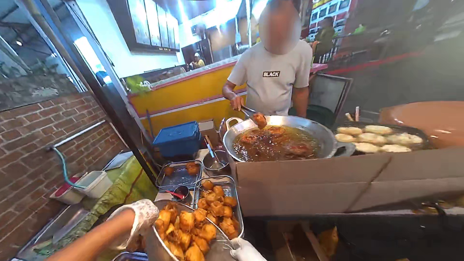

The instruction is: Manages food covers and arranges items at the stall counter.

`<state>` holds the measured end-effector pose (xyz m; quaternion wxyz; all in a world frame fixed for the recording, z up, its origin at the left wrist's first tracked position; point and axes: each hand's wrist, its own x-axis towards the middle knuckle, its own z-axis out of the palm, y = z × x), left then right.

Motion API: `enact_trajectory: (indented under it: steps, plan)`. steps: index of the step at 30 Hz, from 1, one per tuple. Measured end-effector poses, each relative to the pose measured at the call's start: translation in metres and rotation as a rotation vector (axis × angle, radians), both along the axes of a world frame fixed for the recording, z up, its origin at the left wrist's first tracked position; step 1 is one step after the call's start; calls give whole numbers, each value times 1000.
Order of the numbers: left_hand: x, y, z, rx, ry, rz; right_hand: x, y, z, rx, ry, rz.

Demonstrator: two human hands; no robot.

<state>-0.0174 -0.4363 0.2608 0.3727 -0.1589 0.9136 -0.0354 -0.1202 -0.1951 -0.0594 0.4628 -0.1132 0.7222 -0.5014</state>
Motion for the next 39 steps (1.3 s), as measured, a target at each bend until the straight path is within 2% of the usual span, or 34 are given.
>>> enact_trajectory:
  steps: [1, 3, 4, 6, 8, 10, 12, 14, 17, 20, 24, 29, 31, 33, 35, 39]
  plan:
    - [-11, -4, 3, -11, -25, -72, -3, -13, 1, 24, 32, 14]
    - [-25, 2, 18, 48, 39, -61, -13, -29, 9, 45, 38, 23]
    - [-32, 0, 18, 61, 107, -22, -22, -34, 8, 42, 25, 39]
    - [-60, 4, 15, -64, 97, 117, -43, -45, -9, 38, -9, 85]
    - [-95, -24, -6, -137, -15, 85, -60, -49, -15, 24, -95, 124]
    - [-120, -85, -38, -130, -30, 9, -79, -51, -9, 32, -188, 127]
    - [-138, -112, -54, -66, 18, 147, -94, -52, -5, 55, -250, 135]
    - [-151, -90, -44, -75, 60, 286, -104, -48, -6, 53, -315, 150]
    - [-184, -72, -32, -168, 64, 215, -125, -48, -18, -53, -493, 130]
    - [-206, -72, -37, -179, 128, 238, -139, -52, -35, -137, -614, 142]
    - [-242, -67, -52, -226, 97, 263, -146, -50, -50, -130, -612, 191]
    - [-275, -65, -63, -265, 19, 239, -143, -36, -42, -190, -660, -13]
    - [-281, -68, -67, -260, 36, 284, -136, -28, -31, -235, -569, -138]
    - [-285, -58, -60, -270, 43, 307, -127, -16, -23, -249, -382, -179]
    - [-287, -44, -52, -279, 41, 316, -116, -5, -17, -220, -96, -145]
    - [-289, -41, -51, -288, 45, 287, -95, 4, 17, -332, 560, -260]
